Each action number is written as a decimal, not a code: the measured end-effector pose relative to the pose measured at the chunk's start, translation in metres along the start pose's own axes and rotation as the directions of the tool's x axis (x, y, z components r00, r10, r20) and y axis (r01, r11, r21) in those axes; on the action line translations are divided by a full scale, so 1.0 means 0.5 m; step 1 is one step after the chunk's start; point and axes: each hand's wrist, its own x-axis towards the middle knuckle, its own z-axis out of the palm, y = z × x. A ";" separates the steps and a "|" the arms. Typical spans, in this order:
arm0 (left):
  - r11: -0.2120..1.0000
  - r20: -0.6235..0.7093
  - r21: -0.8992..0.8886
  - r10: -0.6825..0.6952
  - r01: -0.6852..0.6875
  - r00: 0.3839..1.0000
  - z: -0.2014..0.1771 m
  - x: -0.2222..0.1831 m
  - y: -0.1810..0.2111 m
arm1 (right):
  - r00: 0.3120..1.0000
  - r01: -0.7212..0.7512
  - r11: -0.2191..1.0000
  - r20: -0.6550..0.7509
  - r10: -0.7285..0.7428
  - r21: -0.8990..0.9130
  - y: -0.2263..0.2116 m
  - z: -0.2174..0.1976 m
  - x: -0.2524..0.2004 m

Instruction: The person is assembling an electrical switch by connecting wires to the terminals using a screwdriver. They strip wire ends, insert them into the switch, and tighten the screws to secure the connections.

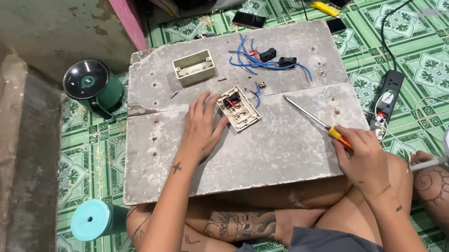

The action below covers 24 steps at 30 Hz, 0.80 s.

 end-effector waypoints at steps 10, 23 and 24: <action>0.992 0.035 0.116 -0.050 0.046 0.998 0.002 -0.044 0.021 | 0.999 -0.002 1.000 -0.034 0.002 0.013 -0.011 -0.009 -0.007; 0.945 -0.052 -0.052 -0.325 0.323 0.944 0.128 0.055 -0.006 | 0.994 -0.070 0.996 -0.082 0.073 0.049 0.011 0.004 -0.025; 0.930 -0.091 -0.080 -0.366 0.360 0.926 0.126 0.057 -0.008 | 0.994 -0.093 0.995 -0.062 0.096 0.042 0.010 0.005 -0.019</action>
